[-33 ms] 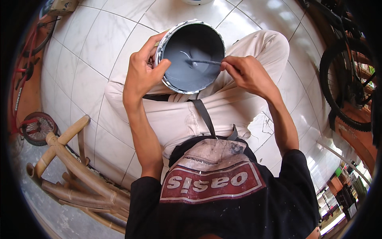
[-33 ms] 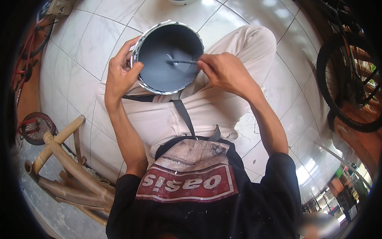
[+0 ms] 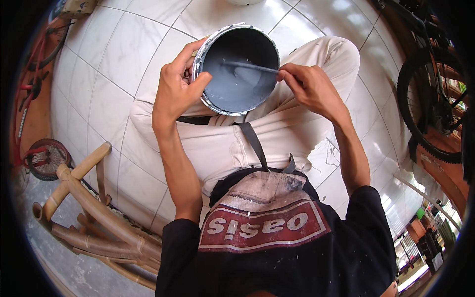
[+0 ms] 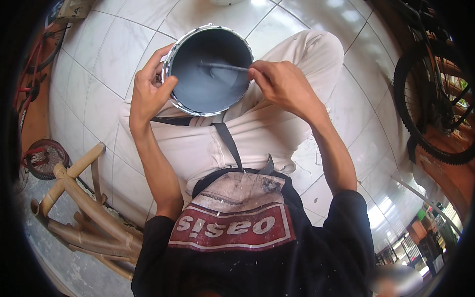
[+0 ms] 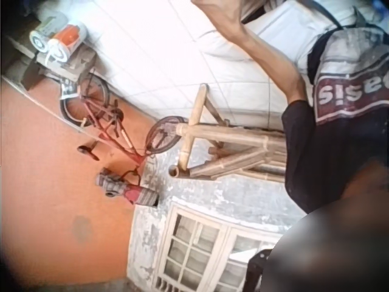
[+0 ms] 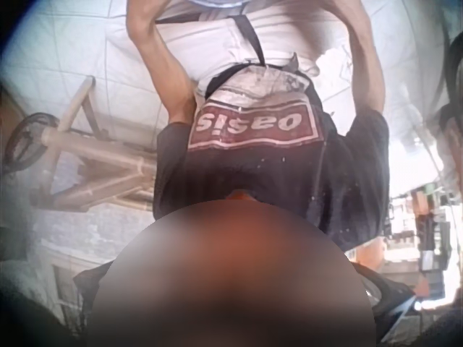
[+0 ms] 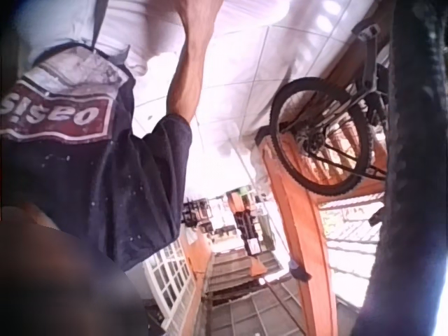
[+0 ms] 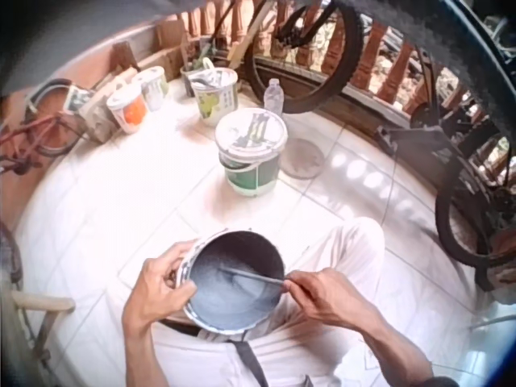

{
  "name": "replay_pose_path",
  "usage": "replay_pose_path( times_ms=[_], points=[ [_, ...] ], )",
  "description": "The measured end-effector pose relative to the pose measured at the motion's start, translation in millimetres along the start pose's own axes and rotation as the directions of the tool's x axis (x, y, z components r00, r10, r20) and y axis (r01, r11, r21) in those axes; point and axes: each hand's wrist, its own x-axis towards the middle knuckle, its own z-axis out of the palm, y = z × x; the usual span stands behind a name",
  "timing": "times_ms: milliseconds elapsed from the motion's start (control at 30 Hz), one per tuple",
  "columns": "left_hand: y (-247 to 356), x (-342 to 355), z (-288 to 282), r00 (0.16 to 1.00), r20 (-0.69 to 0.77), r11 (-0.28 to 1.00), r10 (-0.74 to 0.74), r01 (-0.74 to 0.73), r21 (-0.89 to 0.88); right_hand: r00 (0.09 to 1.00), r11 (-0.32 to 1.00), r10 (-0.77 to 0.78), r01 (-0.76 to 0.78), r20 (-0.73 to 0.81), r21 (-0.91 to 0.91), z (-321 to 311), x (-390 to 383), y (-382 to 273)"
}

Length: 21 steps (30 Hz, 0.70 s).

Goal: The person sits on the floor and stirs gray paint in a metal can using a stick. The person then stands, walks into an adjacent room, and sits down again to continue stirring the paint.

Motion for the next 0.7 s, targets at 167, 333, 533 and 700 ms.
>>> replay_pose_path(
  times_ms=[167,333,533,700],
  points=[
    [4,3,-2,1.000,0.017,0.999,-0.022,0.021,0.038,0.998,0.987,-0.029,0.020,0.056,0.161,4,3,-7],
    [0,6,-2,1.000,0.006,0.999,0.010,-0.010,0.035,0.996,0.998,-0.068,0.068,0.055,0.013,10,2,-5],
    [2,6,0,1.000,0.006,0.999,0.009,-0.009,0.036,0.999,0.999,-0.037,0.037,-0.005,0.039,19,7,-7],
    [2,5,1,1.000,-0.011,1.000,0.014,-0.013,0.027,0.999,0.999,0.036,-0.035,-0.034,0.029,10,9,-8]
  ],
)
